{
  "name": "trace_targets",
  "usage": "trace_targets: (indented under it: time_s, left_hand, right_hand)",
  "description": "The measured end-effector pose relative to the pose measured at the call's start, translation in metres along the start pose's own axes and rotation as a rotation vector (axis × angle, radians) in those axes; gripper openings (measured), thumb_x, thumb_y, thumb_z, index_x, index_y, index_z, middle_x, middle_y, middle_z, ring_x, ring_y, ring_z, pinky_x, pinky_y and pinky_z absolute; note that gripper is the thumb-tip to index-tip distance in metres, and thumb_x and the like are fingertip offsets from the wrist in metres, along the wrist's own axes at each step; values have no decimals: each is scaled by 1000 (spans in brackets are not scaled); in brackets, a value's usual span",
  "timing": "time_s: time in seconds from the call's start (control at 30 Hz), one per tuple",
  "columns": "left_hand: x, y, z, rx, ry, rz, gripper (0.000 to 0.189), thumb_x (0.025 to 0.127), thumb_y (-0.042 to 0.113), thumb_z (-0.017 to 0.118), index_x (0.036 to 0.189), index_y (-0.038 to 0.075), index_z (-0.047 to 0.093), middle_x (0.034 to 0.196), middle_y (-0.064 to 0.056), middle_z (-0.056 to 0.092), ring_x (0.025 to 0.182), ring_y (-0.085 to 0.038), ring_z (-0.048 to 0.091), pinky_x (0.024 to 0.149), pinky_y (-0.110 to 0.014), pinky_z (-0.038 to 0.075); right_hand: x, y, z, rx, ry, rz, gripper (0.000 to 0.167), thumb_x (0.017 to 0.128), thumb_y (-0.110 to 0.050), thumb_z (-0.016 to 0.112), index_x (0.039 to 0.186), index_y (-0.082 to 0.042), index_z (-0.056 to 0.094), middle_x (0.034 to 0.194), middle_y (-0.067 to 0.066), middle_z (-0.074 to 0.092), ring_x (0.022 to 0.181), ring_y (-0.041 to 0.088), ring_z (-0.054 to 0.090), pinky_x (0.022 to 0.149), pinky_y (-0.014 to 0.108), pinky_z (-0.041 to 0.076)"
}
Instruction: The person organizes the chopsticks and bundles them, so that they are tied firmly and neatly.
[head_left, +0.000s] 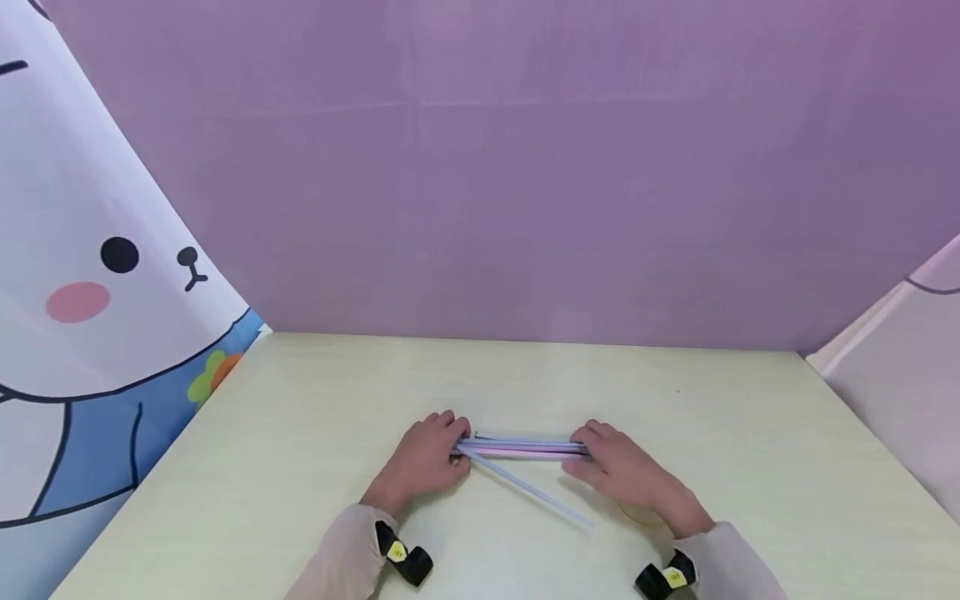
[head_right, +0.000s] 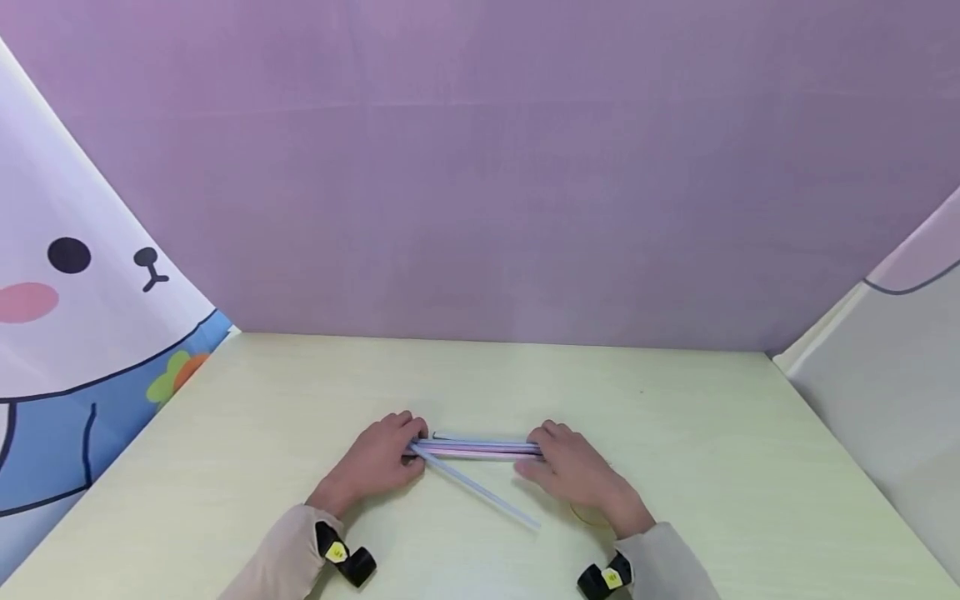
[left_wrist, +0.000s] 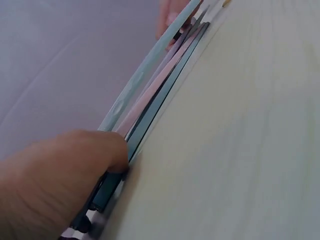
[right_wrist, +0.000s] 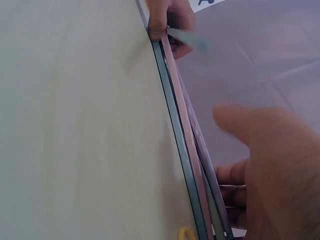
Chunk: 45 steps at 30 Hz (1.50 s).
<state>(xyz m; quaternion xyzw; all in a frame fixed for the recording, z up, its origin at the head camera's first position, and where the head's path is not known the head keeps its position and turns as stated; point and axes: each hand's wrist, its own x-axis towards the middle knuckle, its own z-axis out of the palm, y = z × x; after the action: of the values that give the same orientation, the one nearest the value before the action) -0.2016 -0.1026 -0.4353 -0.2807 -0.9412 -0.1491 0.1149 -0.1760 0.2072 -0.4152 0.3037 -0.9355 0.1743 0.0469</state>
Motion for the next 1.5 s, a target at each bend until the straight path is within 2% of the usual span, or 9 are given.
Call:
trace_targets:
  time_s: [0.13, 0.3, 0.4, 0.53, 0.7, 0.87, 1.0, 1.27, 1.5]
  left_hand:
    - [-2, 4, 0, 27, 4, -31, 26, 78, 32, 62, 99, 19, 57, 79, 8, 49, 70, -10, 43, 62, -25, 33]
    - [-2, 9, -2, 43, -18, -58, 28, 79, 33, 61, 102, 18, 58, 78, 7, 47, 68, -10, 41, 62, -27, 32]
    - [-2, 12, -4, 36, -19, -64, 27, 79, 31, 61, 100, 16, 57, 75, 6, 45, 64, -10, 38, 58, -25, 31]
    - [-2, 14, -5, 24, -25, -63, 25, 78, 29, 62, 98, 15, 57, 75, 6, 42, 62, -9, 37, 52, -22, 31]
    - [-3, 15, -6, 36, -28, -35, 21, 78, 29, 63, 95, 17, 59, 77, 7, 45, 64, -9, 38, 57, -24, 32]
    - [-3, 15, -6, 9, -22, -8, 22, 79, 27, 64, 99, 19, 62, 81, 7, 49, 70, -10, 42, 64, -26, 35]
    - [-4, 13, -2, -24, -16, 11, 22, 78, 26, 65, 99, 19, 62, 83, 7, 49, 72, -10, 42, 64, -25, 35]
    - [-7, 6, 7, -115, 58, 7, 25, 78, 25, 68, 101, 17, 63, 96, 7, 55, 85, -10, 45, 76, -29, 40]
    - [-9, 9, 4, -121, 79, 29, 25, 79, 23, 69, 102, 18, 60, 95, 8, 57, 83, -9, 46, 75, -29, 41]
  right_hand:
    - [0, -4, 0, -56, -27, 8, 50, 81, -42, 70, 113, -7, 56, 103, -1, 55, 92, 14, 52, 81, 37, 46]
    - [-1, -5, -3, 71, -39, -5, 32, 92, -32, 60, 114, -9, 58, 100, -6, 54, 90, 10, 49, 80, 32, 44]
    - [-2, -5, -4, 138, -51, 5, 37, 92, -38, 59, 115, -9, 60, 100, -8, 54, 88, 6, 47, 78, 30, 43]
    - [-1, -6, -3, 88, -43, 4, 35, 85, -32, 69, 110, -10, 59, 97, -8, 54, 84, 5, 47, 75, 28, 45]
    - [1, -12, -4, 78, -66, 42, 11, 86, -10, 66, 95, -13, 60, 84, -10, 51, 70, 2, 42, 64, 21, 40]
    - [5, -19, -7, 37, -121, 70, 12, 77, -6, 64, 84, -13, 57, 75, -9, 49, 62, 5, 38, 59, 21, 34]
    - [4, -20, -6, -1, -112, 65, 14, 73, -6, 60, 83, -13, 53, 75, -8, 47, 62, 6, 36, 58, 21, 32]
    - [2, -13, -4, 116, -82, 32, 14, 82, -4, 61, 90, -15, 58, 79, -10, 56, 62, 1, 41, 60, 19, 37]
    - [2, -16, -2, 17, -52, -27, 12, 84, -5, 58, 91, -13, 54, 79, -9, 52, 61, 1, 38, 58, 17, 35]
